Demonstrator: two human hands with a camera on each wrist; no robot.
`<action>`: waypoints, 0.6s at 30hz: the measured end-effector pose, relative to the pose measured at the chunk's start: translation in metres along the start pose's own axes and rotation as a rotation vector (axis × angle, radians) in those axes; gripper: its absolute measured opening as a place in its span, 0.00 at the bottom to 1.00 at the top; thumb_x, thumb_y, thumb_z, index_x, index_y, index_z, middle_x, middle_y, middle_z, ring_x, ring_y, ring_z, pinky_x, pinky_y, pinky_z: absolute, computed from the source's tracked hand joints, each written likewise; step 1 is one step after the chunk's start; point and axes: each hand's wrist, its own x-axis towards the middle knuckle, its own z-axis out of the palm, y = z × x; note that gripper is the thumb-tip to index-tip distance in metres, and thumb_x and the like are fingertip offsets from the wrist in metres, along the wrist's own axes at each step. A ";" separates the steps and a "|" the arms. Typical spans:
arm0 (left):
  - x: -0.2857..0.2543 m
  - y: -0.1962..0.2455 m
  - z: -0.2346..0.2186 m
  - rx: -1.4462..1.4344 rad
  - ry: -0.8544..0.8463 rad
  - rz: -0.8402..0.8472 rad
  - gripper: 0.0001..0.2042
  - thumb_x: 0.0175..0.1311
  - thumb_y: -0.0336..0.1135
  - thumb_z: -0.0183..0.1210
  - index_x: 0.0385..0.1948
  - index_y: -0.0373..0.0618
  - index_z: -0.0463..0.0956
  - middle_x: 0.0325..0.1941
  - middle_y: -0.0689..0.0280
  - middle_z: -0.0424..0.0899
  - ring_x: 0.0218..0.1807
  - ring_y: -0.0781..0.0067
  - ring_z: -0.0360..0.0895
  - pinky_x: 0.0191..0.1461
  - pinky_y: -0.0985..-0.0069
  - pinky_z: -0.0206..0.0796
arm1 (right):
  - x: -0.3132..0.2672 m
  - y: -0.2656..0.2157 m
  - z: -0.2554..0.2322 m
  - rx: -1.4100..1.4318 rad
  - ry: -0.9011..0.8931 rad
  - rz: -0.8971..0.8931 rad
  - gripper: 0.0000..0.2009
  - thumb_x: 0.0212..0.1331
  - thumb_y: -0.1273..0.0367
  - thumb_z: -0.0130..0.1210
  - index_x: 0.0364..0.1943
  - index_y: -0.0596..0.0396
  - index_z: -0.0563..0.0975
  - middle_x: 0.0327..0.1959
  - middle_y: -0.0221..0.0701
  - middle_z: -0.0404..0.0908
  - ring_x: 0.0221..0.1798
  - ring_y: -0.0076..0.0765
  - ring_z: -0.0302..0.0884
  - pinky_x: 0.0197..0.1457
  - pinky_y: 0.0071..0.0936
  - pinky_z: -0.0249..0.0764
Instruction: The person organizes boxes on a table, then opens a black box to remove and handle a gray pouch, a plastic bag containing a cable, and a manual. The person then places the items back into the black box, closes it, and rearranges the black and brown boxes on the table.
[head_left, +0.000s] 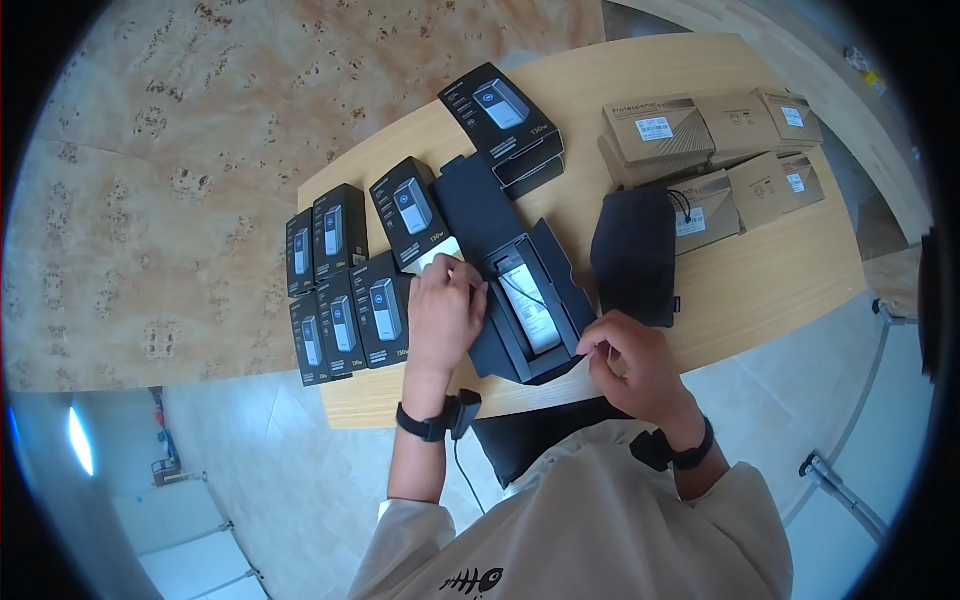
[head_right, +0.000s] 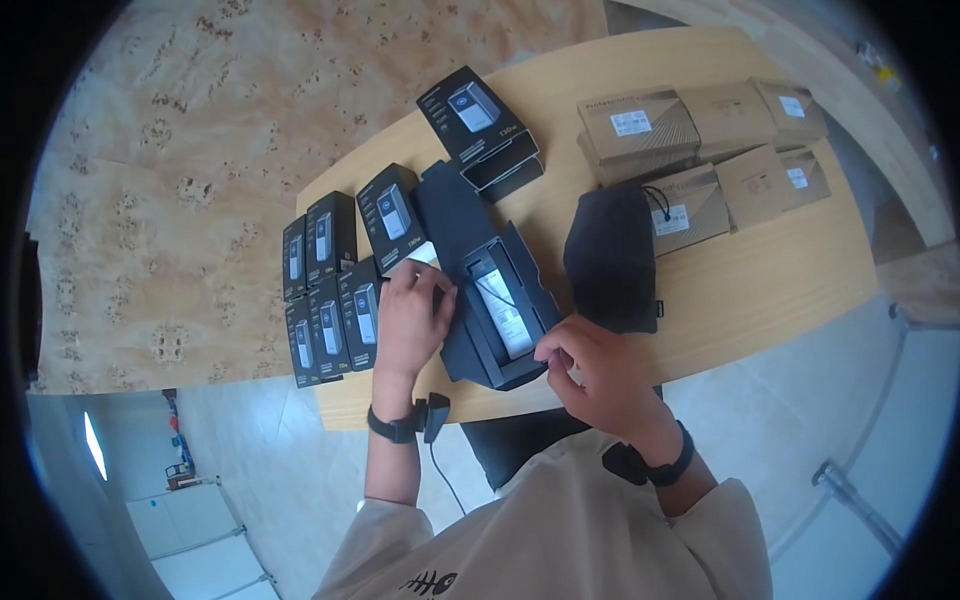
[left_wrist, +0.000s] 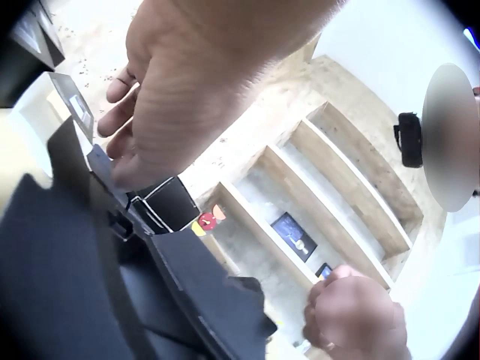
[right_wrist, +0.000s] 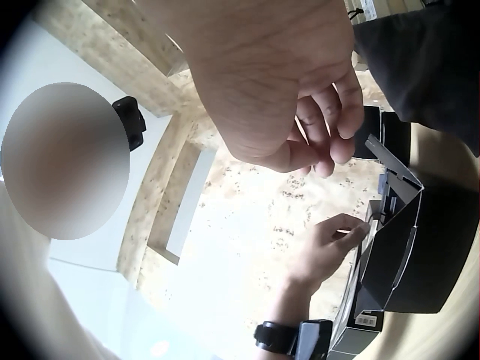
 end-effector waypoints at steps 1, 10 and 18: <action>-0.004 0.010 -0.004 -0.017 -0.021 0.001 0.06 0.62 0.33 0.69 0.36 0.46 0.82 0.46 0.61 0.80 0.51 0.54 0.79 0.55 0.60 0.67 | 0.000 0.000 0.000 0.000 -0.002 0.000 0.08 0.58 0.82 0.58 0.38 0.55 0.81 0.37 0.34 0.84 0.31 0.31 0.80 0.35 0.24 0.72; -0.059 0.019 -0.001 -0.445 -0.025 0.064 0.09 0.61 0.27 0.70 0.42 0.45 0.84 0.50 0.61 0.81 0.52 0.54 0.81 0.59 0.62 0.71 | 0.001 -0.003 0.002 0.001 -0.025 0.006 0.08 0.60 0.81 0.58 0.40 0.54 0.79 0.37 0.34 0.82 0.32 0.36 0.80 0.34 0.30 0.73; -0.045 0.017 -0.007 -0.268 0.162 -0.130 0.13 0.66 0.31 0.67 0.51 0.41 0.81 0.55 0.56 0.80 0.58 0.48 0.80 0.63 0.60 0.71 | 0.008 -0.002 0.003 -0.045 0.129 0.018 0.08 0.59 0.82 0.57 0.37 0.53 0.80 0.34 0.32 0.83 0.31 0.33 0.80 0.33 0.26 0.71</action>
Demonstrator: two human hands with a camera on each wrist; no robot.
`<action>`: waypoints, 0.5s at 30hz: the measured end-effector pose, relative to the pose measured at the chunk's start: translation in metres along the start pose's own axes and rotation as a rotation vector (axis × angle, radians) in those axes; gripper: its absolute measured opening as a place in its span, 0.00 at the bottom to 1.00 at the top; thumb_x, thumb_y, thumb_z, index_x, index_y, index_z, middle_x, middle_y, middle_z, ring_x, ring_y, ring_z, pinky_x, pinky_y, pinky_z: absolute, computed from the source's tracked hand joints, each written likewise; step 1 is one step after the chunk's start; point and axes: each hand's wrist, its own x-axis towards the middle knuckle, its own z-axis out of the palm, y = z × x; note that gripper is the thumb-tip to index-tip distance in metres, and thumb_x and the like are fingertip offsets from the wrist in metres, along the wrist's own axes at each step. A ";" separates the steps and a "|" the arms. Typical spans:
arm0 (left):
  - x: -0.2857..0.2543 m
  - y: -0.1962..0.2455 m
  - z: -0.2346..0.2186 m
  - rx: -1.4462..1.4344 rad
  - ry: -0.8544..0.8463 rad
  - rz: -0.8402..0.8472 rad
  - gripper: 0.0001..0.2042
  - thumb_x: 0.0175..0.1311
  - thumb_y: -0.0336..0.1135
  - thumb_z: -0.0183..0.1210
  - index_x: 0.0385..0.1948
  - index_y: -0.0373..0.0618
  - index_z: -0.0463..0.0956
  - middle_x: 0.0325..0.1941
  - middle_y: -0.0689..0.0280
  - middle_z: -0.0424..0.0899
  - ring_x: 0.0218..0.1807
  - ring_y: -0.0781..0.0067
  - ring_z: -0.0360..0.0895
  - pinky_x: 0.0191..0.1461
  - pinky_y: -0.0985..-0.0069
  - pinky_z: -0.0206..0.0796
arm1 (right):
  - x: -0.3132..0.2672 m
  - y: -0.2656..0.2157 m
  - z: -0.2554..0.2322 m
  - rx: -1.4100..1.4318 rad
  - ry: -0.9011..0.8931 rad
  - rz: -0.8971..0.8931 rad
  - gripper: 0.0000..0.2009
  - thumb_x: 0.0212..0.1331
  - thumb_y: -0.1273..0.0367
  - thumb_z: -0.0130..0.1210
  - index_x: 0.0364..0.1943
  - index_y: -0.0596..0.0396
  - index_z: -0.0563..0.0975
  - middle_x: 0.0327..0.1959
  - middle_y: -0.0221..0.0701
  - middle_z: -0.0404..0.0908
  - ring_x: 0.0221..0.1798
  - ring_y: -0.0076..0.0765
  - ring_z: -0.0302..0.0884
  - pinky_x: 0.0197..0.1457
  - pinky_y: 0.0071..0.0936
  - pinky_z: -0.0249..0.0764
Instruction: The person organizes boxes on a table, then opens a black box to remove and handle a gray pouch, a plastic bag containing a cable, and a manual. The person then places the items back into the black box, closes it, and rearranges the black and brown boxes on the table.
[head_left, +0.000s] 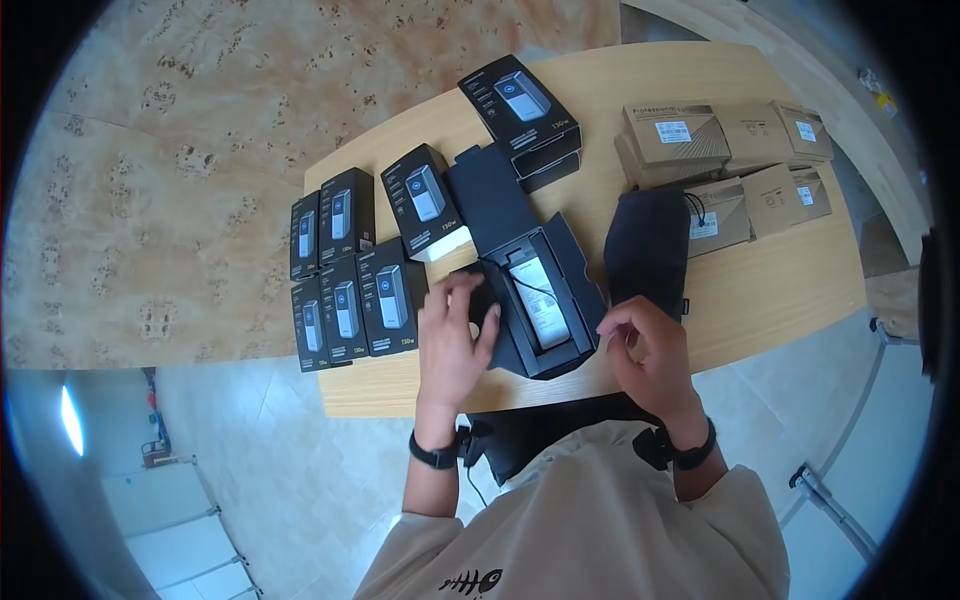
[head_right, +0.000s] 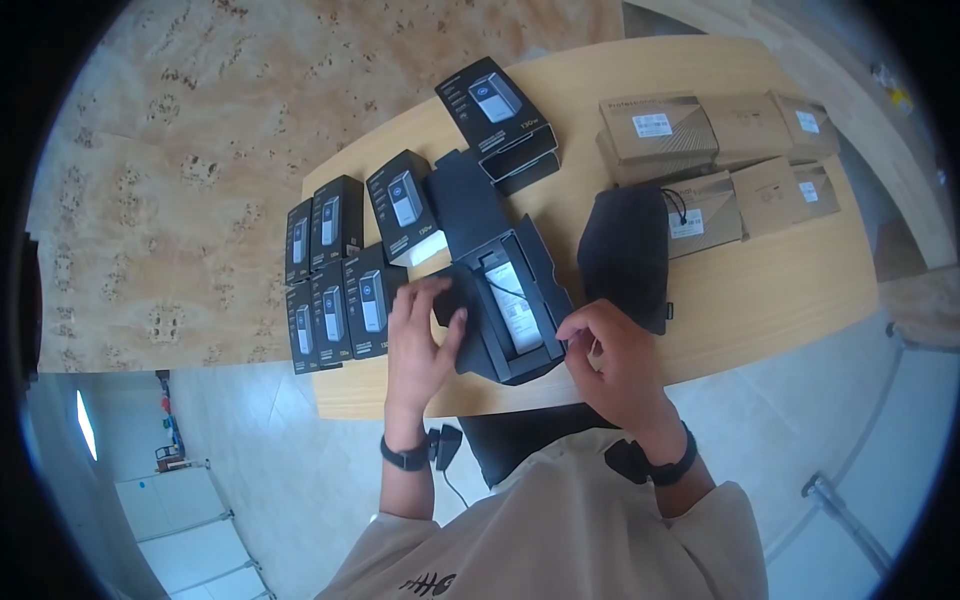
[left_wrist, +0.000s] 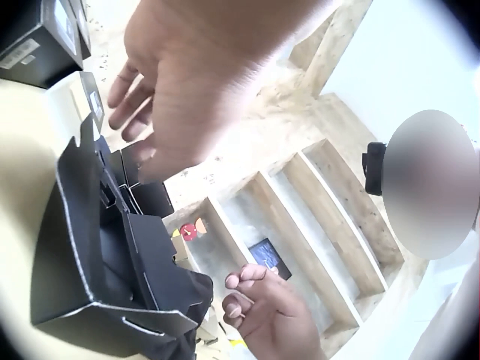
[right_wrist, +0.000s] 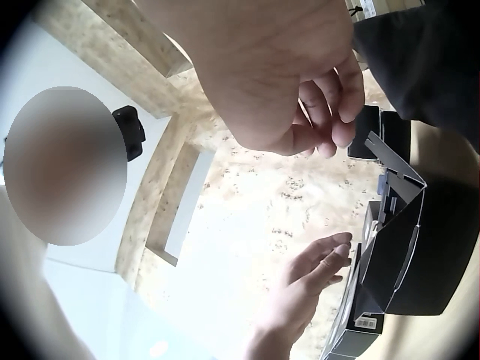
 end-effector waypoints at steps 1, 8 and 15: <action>0.009 -0.009 0.007 0.042 0.014 -0.042 0.16 0.67 0.36 0.68 0.53 0.41 0.81 0.54 0.54 0.81 0.58 0.47 0.80 0.62 0.57 0.70 | -0.001 -0.001 0.000 0.000 -0.003 -0.002 0.08 0.59 0.82 0.57 0.37 0.53 0.80 0.34 0.32 0.83 0.31 0.33 0.80 0.33 0.26 0.71; 0.054 -0.030 0.024 0.384 -0.121 0.009 0.13 0.64 0.38 0.70 0.46 0.45 0.84 0.47 0.60 0.83 0.52 0.55 0.80 0.56 0.60 0.69 | -0.008 0.001 -0.005 -0.015 -0.007 -0.006 0.08 0.59 0.82 0.58 0.37 0.53 0.80 0.34 0.32 0.83 0.29 0.33 0.80 0.32 0.27 0.72; 0.051 -0.033 0.034 0.421 -0.121 0.059 0.07 0.62 0.35 0.69 0.37 0.46 0.83 0.42 0.62 0.82 0.50 0.57 0.80 0.54 0.60 0.69 | -0.006 0.007 -0.012 -0.028 -0.026 0.009 0.07 0.59 0.80 0.59 0.38 0.52 0.80 0.35 0.31 0.83 0.29 0.34 0.79 0.32 0.27 0.73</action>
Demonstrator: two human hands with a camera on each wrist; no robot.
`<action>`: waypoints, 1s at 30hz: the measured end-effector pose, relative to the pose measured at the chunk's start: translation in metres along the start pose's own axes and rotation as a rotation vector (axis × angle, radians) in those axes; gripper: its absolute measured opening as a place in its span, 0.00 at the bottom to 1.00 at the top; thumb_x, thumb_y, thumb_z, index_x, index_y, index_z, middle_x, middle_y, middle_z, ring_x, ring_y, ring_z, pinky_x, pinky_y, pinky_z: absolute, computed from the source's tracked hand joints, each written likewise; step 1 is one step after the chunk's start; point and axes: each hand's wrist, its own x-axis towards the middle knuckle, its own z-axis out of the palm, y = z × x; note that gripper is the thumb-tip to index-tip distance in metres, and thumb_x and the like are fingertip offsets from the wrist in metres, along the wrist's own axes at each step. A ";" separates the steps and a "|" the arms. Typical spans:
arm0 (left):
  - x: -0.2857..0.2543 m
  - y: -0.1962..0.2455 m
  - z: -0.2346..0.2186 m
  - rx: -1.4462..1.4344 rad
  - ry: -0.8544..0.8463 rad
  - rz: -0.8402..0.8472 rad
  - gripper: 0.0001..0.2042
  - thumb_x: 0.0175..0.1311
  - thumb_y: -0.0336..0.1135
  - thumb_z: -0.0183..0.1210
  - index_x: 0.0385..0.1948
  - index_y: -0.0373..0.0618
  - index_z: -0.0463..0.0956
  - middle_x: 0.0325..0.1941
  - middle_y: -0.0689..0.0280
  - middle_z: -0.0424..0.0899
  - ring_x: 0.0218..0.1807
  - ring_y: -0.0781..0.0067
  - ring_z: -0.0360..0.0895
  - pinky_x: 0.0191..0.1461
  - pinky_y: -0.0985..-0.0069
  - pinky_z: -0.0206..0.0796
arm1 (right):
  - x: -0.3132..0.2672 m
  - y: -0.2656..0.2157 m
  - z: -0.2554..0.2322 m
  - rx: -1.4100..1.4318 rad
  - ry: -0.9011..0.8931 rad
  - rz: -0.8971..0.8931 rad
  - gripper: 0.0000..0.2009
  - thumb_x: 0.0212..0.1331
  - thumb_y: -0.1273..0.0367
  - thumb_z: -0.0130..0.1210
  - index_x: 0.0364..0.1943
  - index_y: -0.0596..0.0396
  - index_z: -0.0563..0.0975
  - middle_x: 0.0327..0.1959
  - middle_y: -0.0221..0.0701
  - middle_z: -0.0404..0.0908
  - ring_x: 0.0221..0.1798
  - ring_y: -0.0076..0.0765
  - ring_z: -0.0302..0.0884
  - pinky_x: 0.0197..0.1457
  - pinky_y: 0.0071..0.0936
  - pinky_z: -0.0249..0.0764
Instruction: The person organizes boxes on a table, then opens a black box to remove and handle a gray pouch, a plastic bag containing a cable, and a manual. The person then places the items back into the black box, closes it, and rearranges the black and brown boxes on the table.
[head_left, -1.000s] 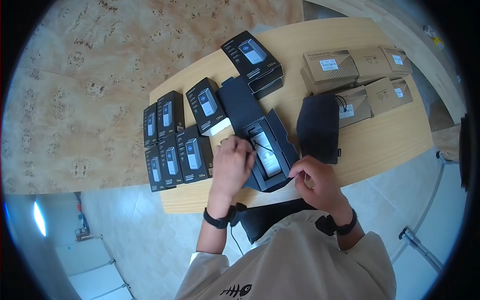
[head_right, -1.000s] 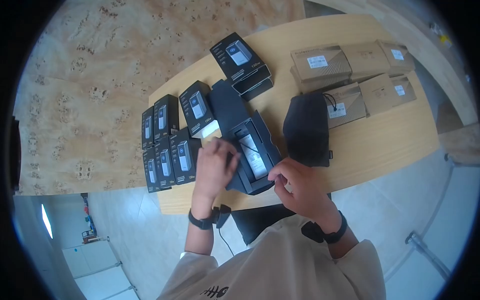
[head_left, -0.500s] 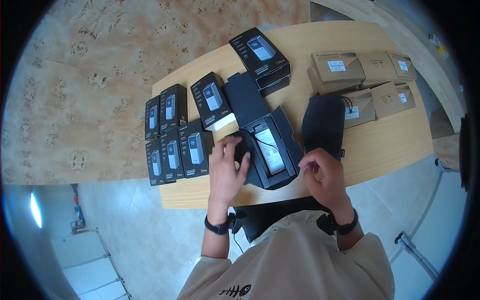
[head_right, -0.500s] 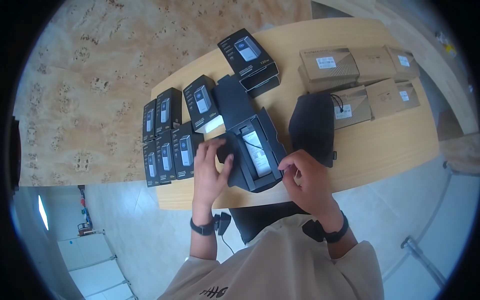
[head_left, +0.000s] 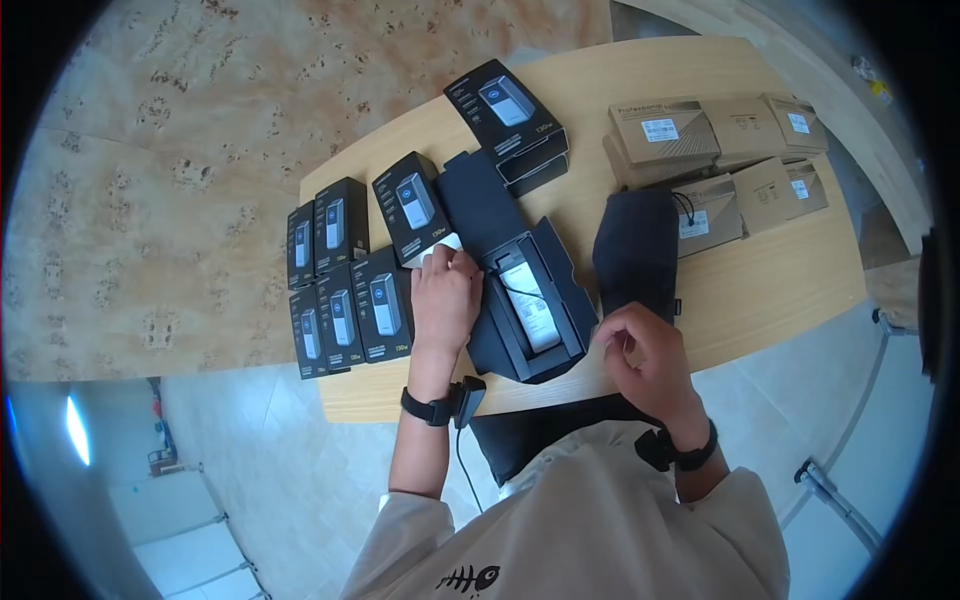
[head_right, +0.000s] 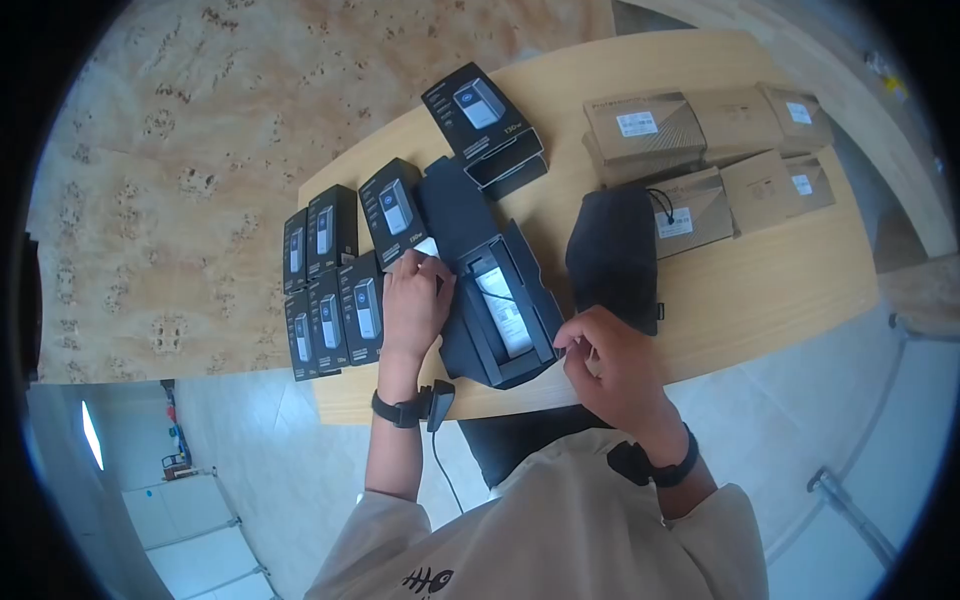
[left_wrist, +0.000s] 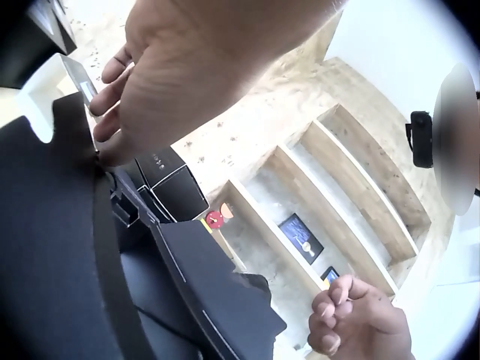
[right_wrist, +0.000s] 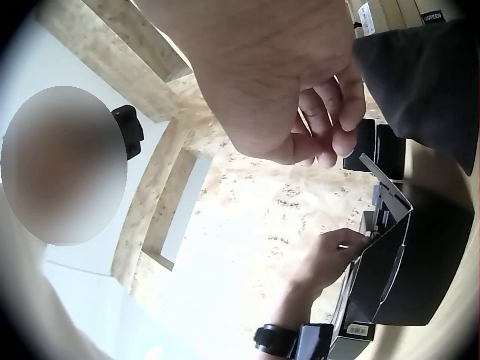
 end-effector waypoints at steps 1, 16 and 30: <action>0.000 0.000 0.001 -0.024 0.002 0.010 0.05 0.62 0.34 0.69 0.36 0.47 0.84 0.43 0.61 0.81 0.51 0.56 0.80 0.54 0.59 0.68 | 0.001 0.000 0.000 0.004 -0.003 -0.001 0.07 0.59 0.80 0.59 0.38 0.52 0.80 0.35 0.31 0.83 0.29 0.34 0.79 0.32 0.27 0.73; -0.064 0.075 0.007 -0.110 0.088 0.050 0.05 0.57 0.33 0.71 0.33 0.46 0.86 0.58 0.59 0.76 0.60 0.51 0.70 0.65 0.56 0.60 | -0.001 -0.001 0.000 0.005 -0.001 0.004 0.08 0.59 0.81 0.59 0.38 0.52 0.80 0.35 0.32 0.83 0.28 0.33 0.79 0.33 0.27 0.72; -0.107 0.020 -0.015 -0.480 0.285 -0.192 0.13 0.63 0.23 0.65 0.49 0.43 0.80 0.54 0.57 0.75 0.54 0.57 0.75 0.57 0.63 0.70 | 0.002 0.039 -0.026 -0.366 0.556 0.382 0.09 0.64 0.75 0.62 0.47 0.55 0.81 0.40 0.37 0.84 0.46 0.42 0.84 0.47 0.37 0.78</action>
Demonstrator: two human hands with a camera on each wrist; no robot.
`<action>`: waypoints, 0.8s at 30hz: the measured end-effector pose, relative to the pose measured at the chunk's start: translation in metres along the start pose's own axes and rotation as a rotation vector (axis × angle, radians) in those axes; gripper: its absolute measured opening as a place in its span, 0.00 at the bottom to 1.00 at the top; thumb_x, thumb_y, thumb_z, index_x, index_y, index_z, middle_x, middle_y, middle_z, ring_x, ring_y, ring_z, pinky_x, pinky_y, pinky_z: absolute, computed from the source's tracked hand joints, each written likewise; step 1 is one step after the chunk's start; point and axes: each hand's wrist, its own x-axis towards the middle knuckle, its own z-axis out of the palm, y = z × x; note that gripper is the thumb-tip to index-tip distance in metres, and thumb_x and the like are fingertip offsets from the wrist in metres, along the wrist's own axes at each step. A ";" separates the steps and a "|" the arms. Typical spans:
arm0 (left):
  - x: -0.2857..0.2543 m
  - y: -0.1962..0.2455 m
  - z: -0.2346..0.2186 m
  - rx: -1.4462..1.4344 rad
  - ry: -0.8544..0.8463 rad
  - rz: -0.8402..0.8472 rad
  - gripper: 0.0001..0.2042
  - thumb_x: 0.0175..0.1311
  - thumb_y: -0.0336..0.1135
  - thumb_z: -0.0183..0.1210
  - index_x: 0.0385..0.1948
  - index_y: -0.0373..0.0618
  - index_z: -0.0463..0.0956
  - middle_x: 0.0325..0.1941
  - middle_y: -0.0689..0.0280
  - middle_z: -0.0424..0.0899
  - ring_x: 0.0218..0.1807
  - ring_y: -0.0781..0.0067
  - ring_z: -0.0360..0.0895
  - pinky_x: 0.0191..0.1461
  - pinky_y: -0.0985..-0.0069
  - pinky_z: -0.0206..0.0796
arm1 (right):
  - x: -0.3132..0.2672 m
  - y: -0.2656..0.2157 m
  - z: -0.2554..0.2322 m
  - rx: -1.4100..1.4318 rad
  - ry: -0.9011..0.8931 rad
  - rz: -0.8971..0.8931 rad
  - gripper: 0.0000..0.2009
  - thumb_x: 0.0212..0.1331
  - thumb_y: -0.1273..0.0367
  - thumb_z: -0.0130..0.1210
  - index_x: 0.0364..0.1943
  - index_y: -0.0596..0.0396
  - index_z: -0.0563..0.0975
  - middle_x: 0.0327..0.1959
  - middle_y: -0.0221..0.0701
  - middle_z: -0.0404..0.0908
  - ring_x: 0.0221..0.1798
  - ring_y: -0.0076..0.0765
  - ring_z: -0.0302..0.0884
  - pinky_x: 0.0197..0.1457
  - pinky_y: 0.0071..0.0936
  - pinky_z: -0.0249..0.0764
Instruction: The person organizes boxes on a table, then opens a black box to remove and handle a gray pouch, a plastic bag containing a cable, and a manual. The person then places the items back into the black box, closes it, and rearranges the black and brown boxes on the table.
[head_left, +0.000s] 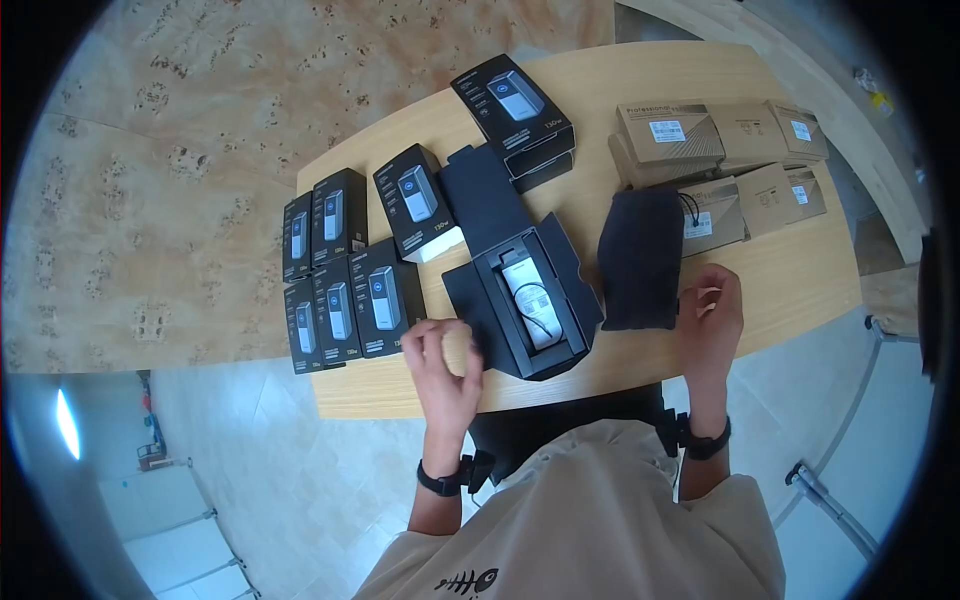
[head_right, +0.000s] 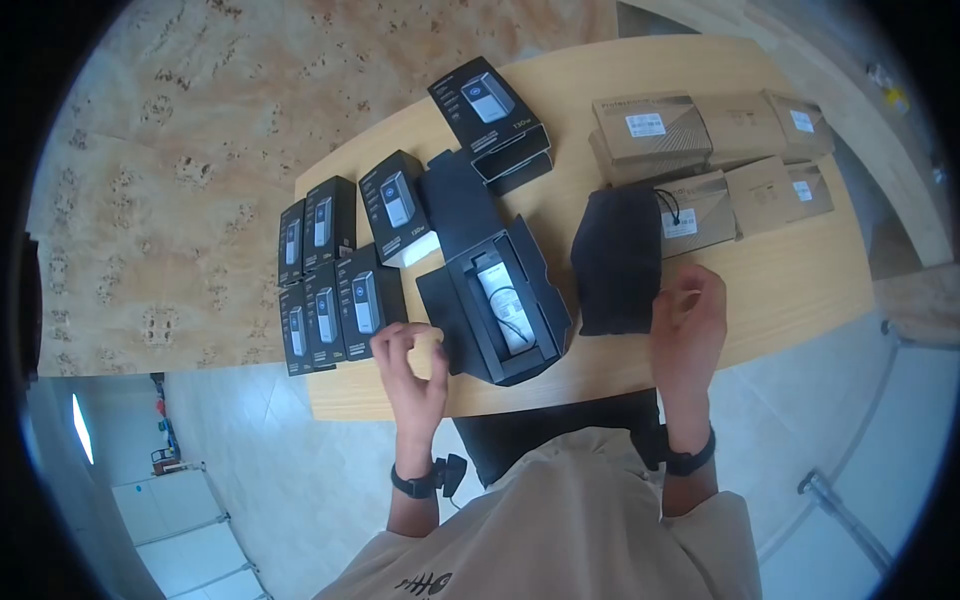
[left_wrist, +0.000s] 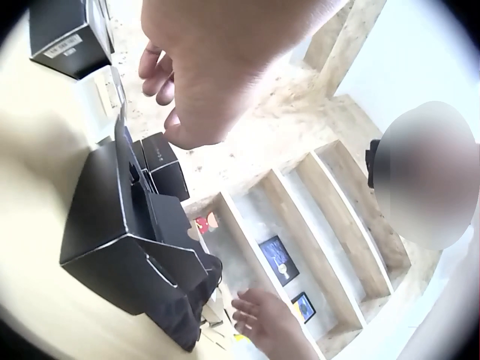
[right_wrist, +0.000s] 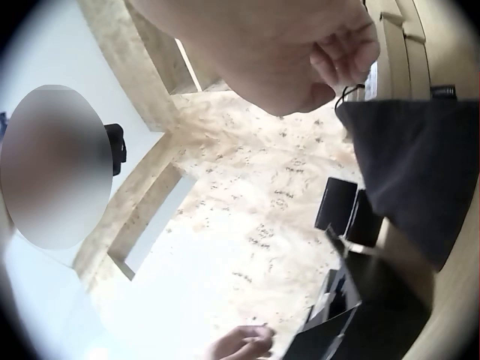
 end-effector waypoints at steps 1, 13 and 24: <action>-0.004 -0.007 0.000 0.003 0.043 -0.067 0.16 0.63 0.23 0.64 0.53 0.43 0.79 0.54 0.57 0.74 0.53 0.58 0.74 0.57 0.64 0.69 | 0.001 0.000 0.000 -0.004 0.000 -0.001 0.09 0.64 0.75 0.62 0.47 0.55 0.81 0.40 0.37 0.84 0.46 0.42 0.84 0.47 0.37 0.78; -0.033 -0.016 -0.005 -0.236 0.027 -0.202 0.17 0.66 0.25 0.63 0.56 0.42 0.76 0.55 0.55 0.72 0.46 0.62 0.73 0.52 0.67 0.70 | 0.004 0.022 0.023 -0.105 -0.289 -0.005 0.10 0.65 0.68 0.67 0.39 0.56 0.77 0.29 0.39 0.83 0.34 0.44 0.85 0.42 0.38 0.79; -0.036 0.008 -0.004 -0.333 0.009 -0.059 0.15 0.67 0.25 0.64 0.54 0.40 0.77 0.51 0.55 0.75 0.42 0.63 0.74 0.49 0.68 0.71 | -0.014 -0.040 -0.010 0.166 -0.128 -0.110 0.11 0.65 0.76 0.66 0.37 0.56 0.70 0.27 0.29 0.72 0.28 0.24 0.74 0.33 0.24 0.72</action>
